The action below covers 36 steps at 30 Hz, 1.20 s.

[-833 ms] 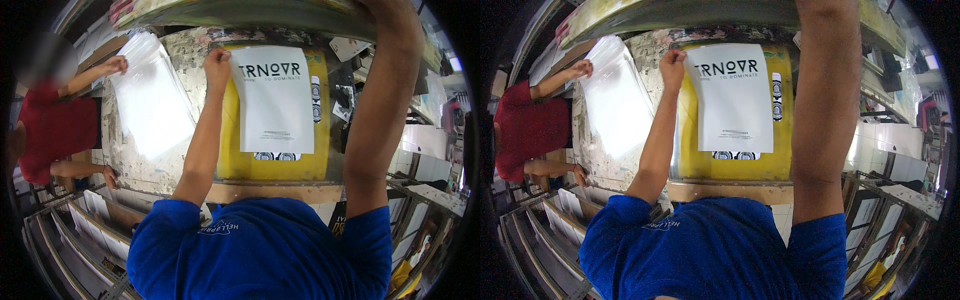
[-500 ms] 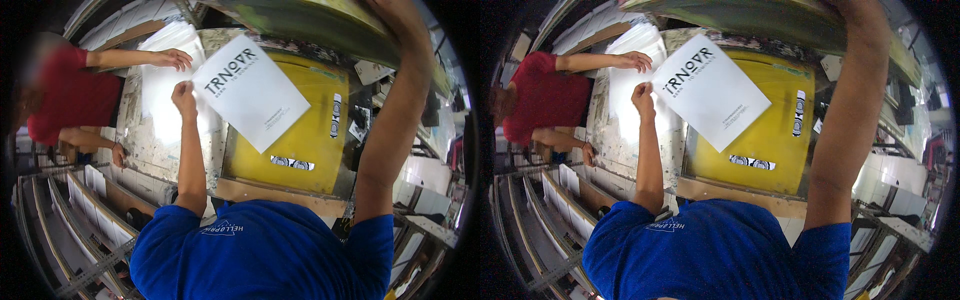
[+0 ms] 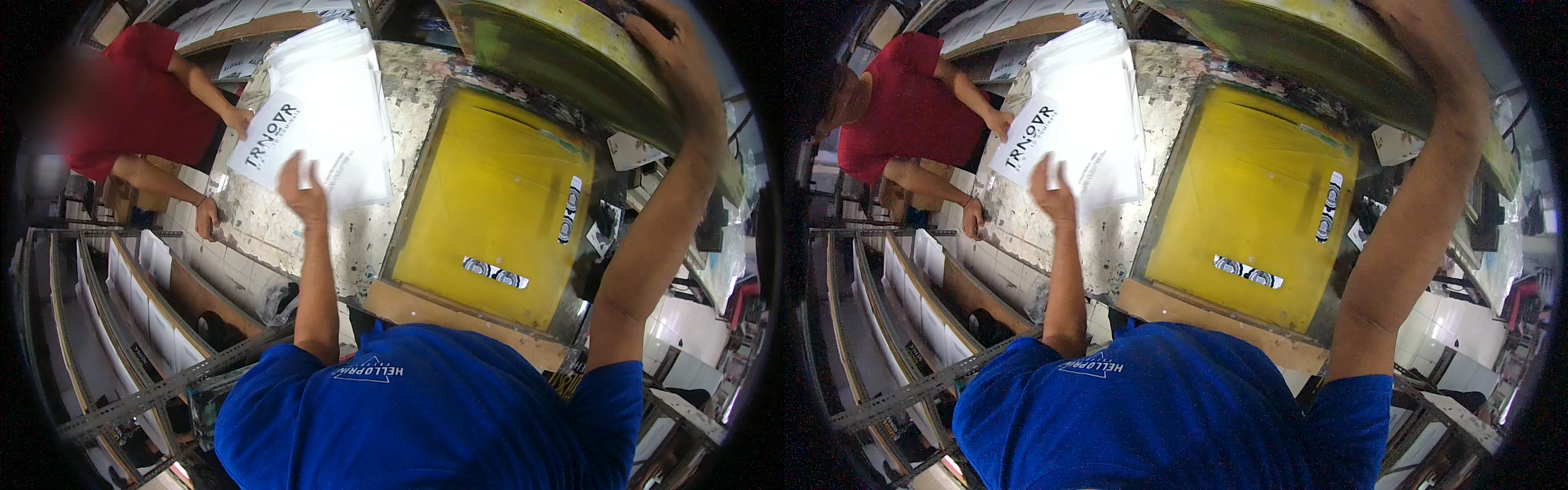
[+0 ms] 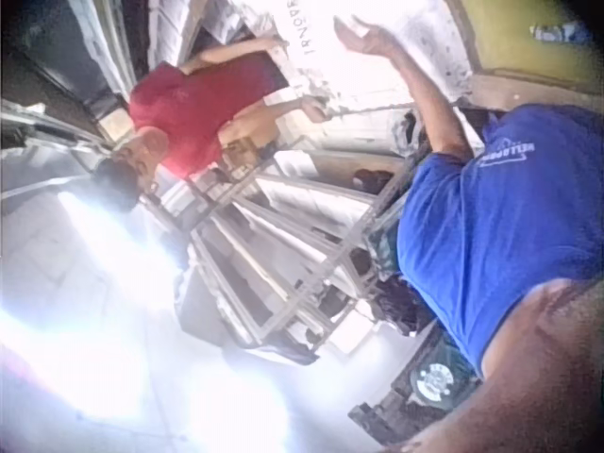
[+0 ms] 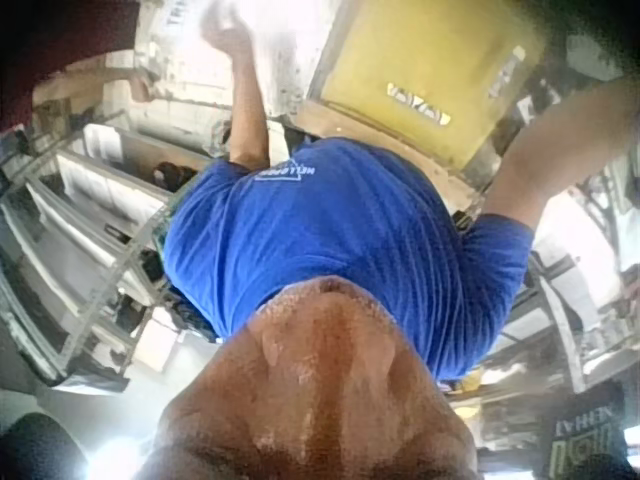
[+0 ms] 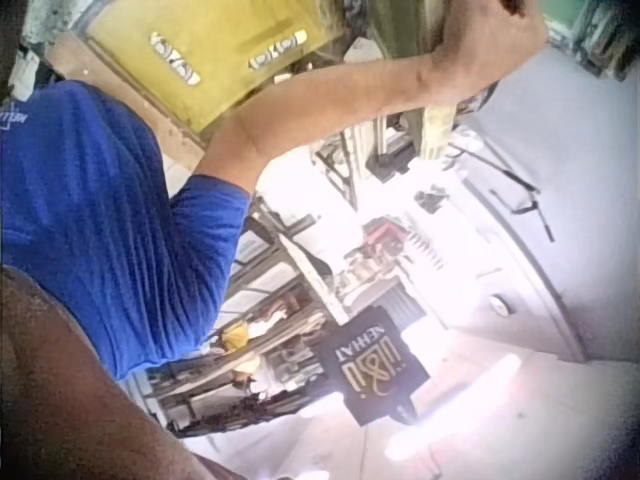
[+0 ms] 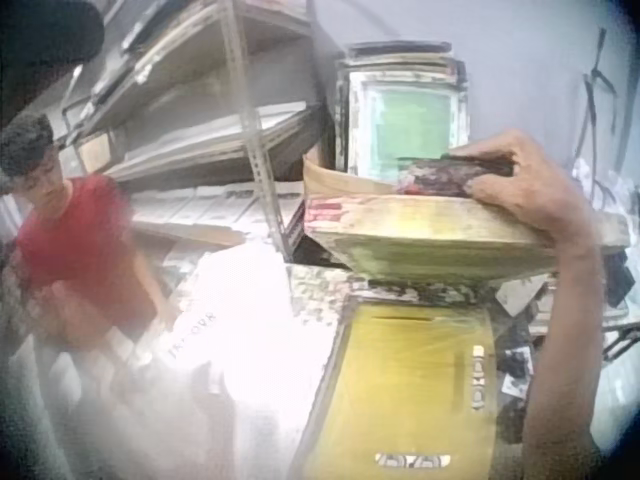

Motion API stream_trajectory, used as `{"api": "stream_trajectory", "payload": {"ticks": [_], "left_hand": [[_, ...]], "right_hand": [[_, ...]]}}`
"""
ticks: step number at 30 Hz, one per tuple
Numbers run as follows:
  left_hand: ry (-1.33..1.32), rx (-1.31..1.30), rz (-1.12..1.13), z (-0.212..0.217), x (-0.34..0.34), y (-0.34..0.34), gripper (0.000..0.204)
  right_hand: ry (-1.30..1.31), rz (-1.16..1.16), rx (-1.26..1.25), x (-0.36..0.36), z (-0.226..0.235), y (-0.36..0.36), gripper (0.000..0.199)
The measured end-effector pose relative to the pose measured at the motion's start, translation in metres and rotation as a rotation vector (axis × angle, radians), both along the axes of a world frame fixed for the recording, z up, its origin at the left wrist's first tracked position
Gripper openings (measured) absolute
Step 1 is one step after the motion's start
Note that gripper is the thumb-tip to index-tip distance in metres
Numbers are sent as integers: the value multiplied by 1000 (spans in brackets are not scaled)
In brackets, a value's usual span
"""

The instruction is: The person performs screen printing by placing sheets of paper on a printing board, lowering a screen frame, and using a squeegee to apply ink. They lift the frame after each print and move the printed sheet to the side while an assistant provides new sheets.

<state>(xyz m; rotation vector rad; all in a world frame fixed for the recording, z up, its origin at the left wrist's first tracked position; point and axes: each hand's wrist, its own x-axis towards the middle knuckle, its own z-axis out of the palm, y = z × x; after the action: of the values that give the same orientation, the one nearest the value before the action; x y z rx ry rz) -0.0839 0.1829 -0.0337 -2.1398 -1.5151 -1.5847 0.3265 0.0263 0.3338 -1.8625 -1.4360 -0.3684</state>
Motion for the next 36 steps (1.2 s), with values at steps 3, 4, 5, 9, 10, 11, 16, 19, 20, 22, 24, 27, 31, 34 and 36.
{"api": "stream_trajectory", "payload": {"ticks": [3,4,5,9,10,11,16,19,20,22,24,27,31,34,36], "left_hand": [[250,-265,-205,-17,55,-35,36],[303,-357,-192,-37,59,-40,36],[357,-450,-180,-58,61,-44,35],[160,-428,-150,-71,66,-48,26],[172,-341,-95,-69,70,-47,26],[7,-515,-88,-54,78,-47,25],[-293,-874,-378,-5,99,-58,27],[429,-708,-594,13,102,-83,42],[502,-719,-587,4,102,-90,47],[650,-730,-590,-26,109,-98,58],[653,-633,-680,-41,129,-104,62],[684,-546,-828,-50,176,-108,66],[777,-486,-1000,-51,245,-107,68],[805,-478,-1077,-52,271,-117,69],[812,-483,-1117,-51,280,-126,70]], "right_hand": [[26,-32,-35,-10,6,0,38],[-53,-53,-28,-8,3,2,39],[-58,-43,-30,-8,4,2,39],[17,29,-56,-9,10,1,41],[-33,26,-52,-9,7,2,41],[-16,47,-75,-7,9,2,41],[-1,121,-101,4,11,8,42],[6,142,-108,3,15,2,42],[-12,121,-93,-1,15,2,42],[-115,23,-14,-6,4,4,43],[-103,48,-50,-1,6,2,44],[-35,134,-116,10,17,3,46],[-226,59,45,13,-2,8,46],[-39,261,-78,22,16,4,46],[10,301,-110,31,15,10,46]]}}
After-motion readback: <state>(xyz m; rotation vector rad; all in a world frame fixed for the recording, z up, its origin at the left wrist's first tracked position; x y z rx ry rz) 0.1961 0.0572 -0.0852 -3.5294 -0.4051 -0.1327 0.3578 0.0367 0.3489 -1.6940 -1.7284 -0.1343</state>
